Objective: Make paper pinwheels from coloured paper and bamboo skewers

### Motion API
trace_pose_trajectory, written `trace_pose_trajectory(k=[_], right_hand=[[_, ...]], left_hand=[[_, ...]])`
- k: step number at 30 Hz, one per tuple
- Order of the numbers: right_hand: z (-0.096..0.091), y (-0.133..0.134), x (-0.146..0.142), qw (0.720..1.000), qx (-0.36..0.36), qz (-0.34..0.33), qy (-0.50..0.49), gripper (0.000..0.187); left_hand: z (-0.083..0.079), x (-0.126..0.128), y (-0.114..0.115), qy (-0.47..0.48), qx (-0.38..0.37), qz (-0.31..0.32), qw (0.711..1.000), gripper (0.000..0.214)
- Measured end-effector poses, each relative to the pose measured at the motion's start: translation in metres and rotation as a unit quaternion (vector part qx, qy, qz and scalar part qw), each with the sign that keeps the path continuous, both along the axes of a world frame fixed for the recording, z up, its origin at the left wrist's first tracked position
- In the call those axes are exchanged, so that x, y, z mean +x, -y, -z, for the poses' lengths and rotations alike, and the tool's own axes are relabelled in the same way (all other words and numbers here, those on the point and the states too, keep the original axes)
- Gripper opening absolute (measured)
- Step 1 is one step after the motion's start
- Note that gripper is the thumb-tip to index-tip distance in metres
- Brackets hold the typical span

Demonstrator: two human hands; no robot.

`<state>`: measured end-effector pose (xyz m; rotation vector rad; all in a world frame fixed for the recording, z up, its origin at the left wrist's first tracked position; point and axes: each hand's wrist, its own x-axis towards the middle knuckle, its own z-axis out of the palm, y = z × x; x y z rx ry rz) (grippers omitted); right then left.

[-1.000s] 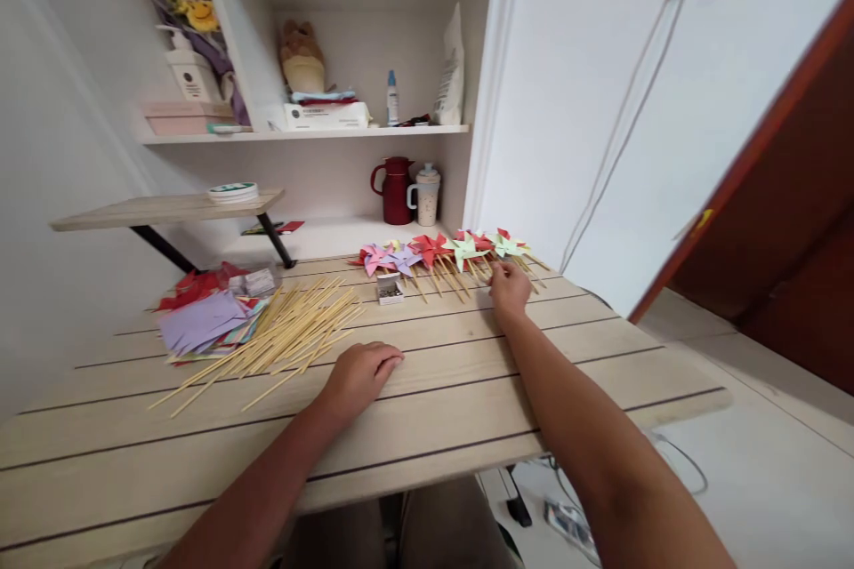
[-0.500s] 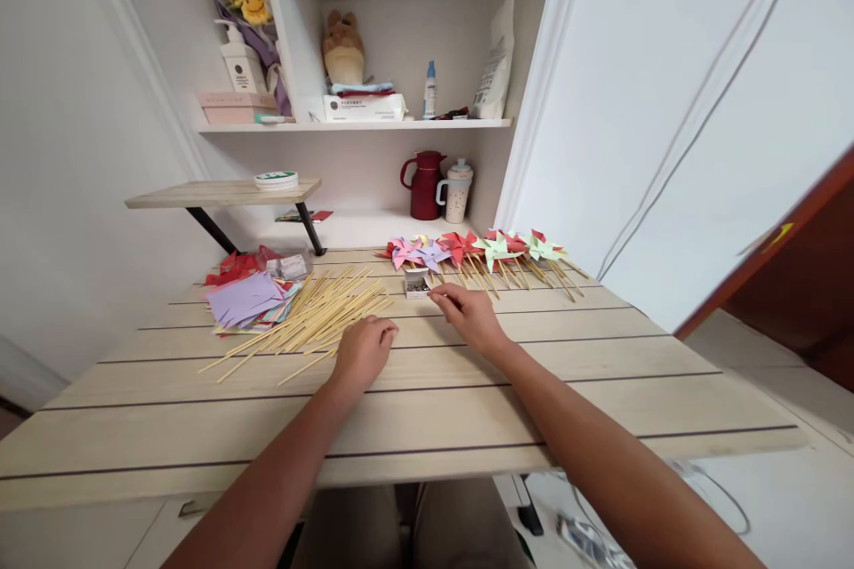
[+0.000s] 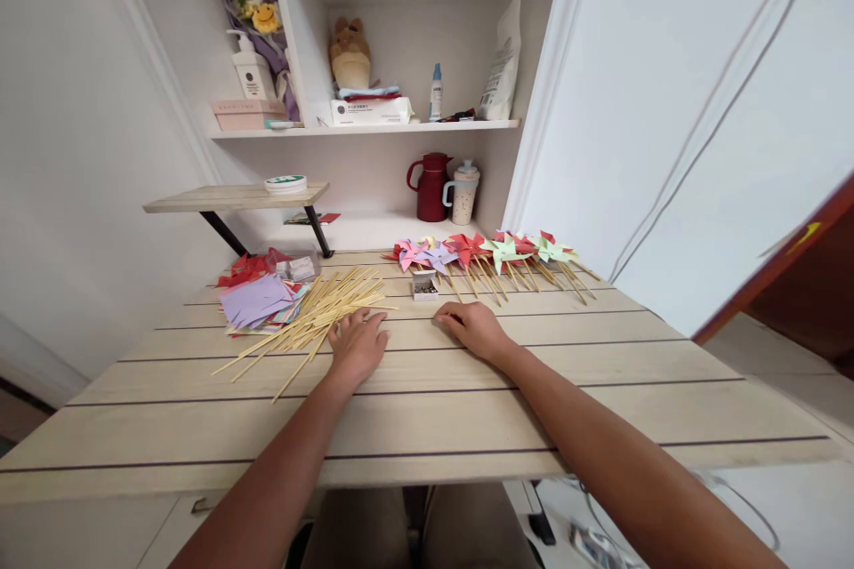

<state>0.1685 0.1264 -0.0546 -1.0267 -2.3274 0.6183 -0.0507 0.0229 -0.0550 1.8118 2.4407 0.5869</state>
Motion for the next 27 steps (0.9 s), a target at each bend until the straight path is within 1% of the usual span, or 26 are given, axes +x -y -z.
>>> trace_pose_trajectory(k=[4,10,14,18,21,23,26,27], right_hand=[[0.001,0.003,-0.002,1.0,-0.003,-0.026,0.01,0.037],[0.005,0.001,-0.002,1.0,-0.003,-0.031,0.007,0.036],[0.005,0.0,-0.001,0.999,-0.006,-0.035,0.01,0.037],[0.006,-0.002,-0.002,0.999,-0.003,-0.032,0.014,0.036],[0.006,-0.002,-0.002,0.999,-0.001,-0.032,0.018,0.036],[0.005,-0.002,-0.003,0.999,-0.001,-0.032,0.022,0.036],[0.004,-0.001,-0.003,0.999,0.001,-0.033,0.023,0.035],[0.004,-0.001,-0.003,0.999,0.003,-0.035,0.023,0.034]], left_hand=[[-0.001,-0.001,0.001,0.001,0.0,-0.033,0.999,0.041],[-0.002,-0.005,0.001,0.026,0.03,-0.058,0.998,0.037],[-0.008,-0.004,0.002,0.071,0.09,-0.085,0.99,0.031],[-0.018,-0.001,0.004,0.098,0.179,-0.091,0.975,0.03],[-0.032,-0.005,0.008,0.075,0.239,-0.089,0.964,0.03],[-0.048,-0.017,0.012,0.026,0.266,-0.076,0.961,0.031],[-0.076,-0.051,0.021,-0.079,0.297,-0.048,0.95,0.029],[-0.086,-0.065,0.024,-0.108,0.304,-0.051,0.945,0.027]])
